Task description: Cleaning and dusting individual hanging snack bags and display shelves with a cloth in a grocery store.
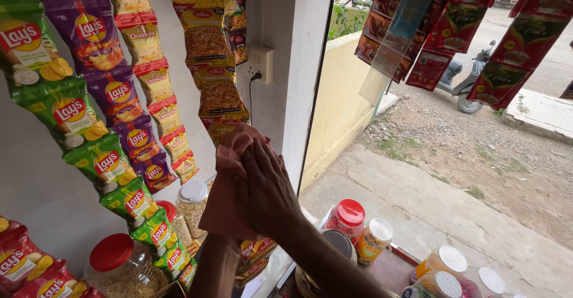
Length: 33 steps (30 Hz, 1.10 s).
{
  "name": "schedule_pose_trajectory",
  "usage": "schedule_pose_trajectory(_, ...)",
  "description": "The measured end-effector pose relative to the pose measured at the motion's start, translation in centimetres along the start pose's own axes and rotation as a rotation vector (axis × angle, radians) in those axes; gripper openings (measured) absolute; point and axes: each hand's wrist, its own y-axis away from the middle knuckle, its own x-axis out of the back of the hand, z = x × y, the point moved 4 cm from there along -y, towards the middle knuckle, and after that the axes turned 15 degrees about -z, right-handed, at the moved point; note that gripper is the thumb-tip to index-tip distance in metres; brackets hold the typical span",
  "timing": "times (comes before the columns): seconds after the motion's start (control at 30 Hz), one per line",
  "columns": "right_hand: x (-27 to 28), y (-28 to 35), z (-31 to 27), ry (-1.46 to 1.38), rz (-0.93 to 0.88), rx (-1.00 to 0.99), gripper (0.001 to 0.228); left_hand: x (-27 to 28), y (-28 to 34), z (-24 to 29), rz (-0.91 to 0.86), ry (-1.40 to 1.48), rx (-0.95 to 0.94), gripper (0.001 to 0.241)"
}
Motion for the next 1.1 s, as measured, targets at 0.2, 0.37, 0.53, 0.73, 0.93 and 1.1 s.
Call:
schedule_pose_trajectory(0.2, -2.8, 6.5, -2.0, 0.032, 0.006, 0.096, 0.069, 1.6, -1.6, 0.5, -0.045, -0.277, -0.042, 0.049)
schedule_pose_trajectory(0.37, -2.7, 1.3, 0.2, 0.061, 0.149, 0.103, 0.06, 2.3, -1.8, 0.6, -0.075, -0.481, -0.061, 0.047)
schedule_pose_trajectory(0.53, -1.3, -2.3, 0.8, 0.071, 0.165, 0.047, 0.053, 0.7, -1.7, 2.0, -0.105, -0.658, -0.09, 0.047)
schedule_pose_trajectory(0.73, -2.1, 5.4, -3.4, -0.01, 0.209, 0.173, 0.057, -3.8, -0.1, 2.7, -0.18, -0.572, -0.073, 0.053)
schedule_pose_trajectory(0.93, -3.7, 3.7, -0.7, 0.24, 0.09, 0.087, 0.051, -6.2, 2.0, 3.4, -0.282, -1.133, -0.122, 0.071)
schedule_pose_trajectory(1.1, -0.9, -3.4, 1.3, 0.094, 0.199, 0.097, 0.061, 2.5, 4.8, -0.3, 0.542, -0.313, 0.352, 0.054)
